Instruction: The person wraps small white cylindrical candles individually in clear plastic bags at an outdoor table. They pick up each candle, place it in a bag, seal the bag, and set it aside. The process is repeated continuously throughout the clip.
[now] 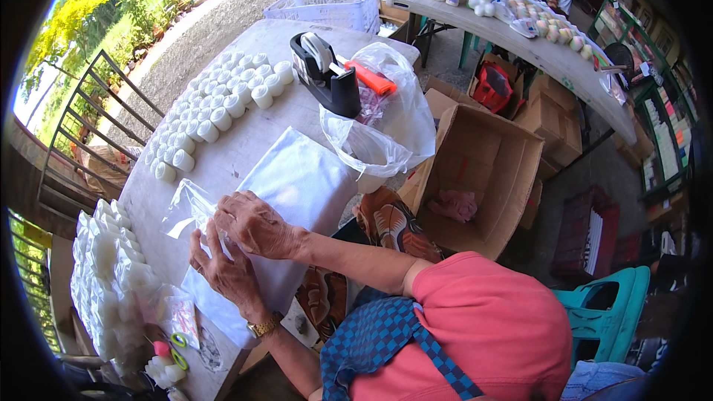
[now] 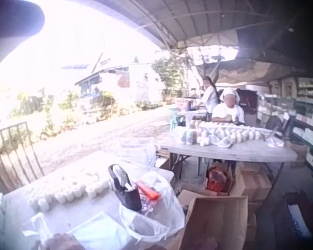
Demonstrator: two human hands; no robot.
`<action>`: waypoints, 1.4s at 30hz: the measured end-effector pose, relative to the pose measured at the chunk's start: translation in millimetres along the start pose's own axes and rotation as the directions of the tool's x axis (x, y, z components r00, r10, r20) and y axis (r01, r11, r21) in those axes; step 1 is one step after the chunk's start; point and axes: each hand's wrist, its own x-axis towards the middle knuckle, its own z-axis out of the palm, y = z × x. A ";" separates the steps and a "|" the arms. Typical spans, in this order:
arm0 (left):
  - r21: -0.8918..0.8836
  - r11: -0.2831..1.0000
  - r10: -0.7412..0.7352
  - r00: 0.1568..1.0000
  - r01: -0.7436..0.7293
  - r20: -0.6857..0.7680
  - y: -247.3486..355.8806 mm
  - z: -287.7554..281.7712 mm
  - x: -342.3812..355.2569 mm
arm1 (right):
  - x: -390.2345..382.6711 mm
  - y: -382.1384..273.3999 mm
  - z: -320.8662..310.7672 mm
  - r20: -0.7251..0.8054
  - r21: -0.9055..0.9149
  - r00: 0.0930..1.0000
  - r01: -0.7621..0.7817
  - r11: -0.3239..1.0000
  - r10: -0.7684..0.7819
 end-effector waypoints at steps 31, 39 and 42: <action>-0.218 0.944 -0.244 0.969 0.248 0.047 7.8 -23.7 -24.6 | 18.0 11.3 -52.1 0.574 0.016 0.806 -0.183 0.983 0.141; -0.355 0.902 -0.285 0.957 0.246 -0.059 13.9 -23.2 -32.5 | 78.5 183.7 -29.8 0.256 -0.716 0.857 -0.142 0.684 0.447; -0.346 0.915 -0.265 0.955 0.206 -0.131 12.5 -20.3 -35.1 | 75.1 197.9 -18.4 0.252 -0.667 0.888 -0.129 0.734 0.384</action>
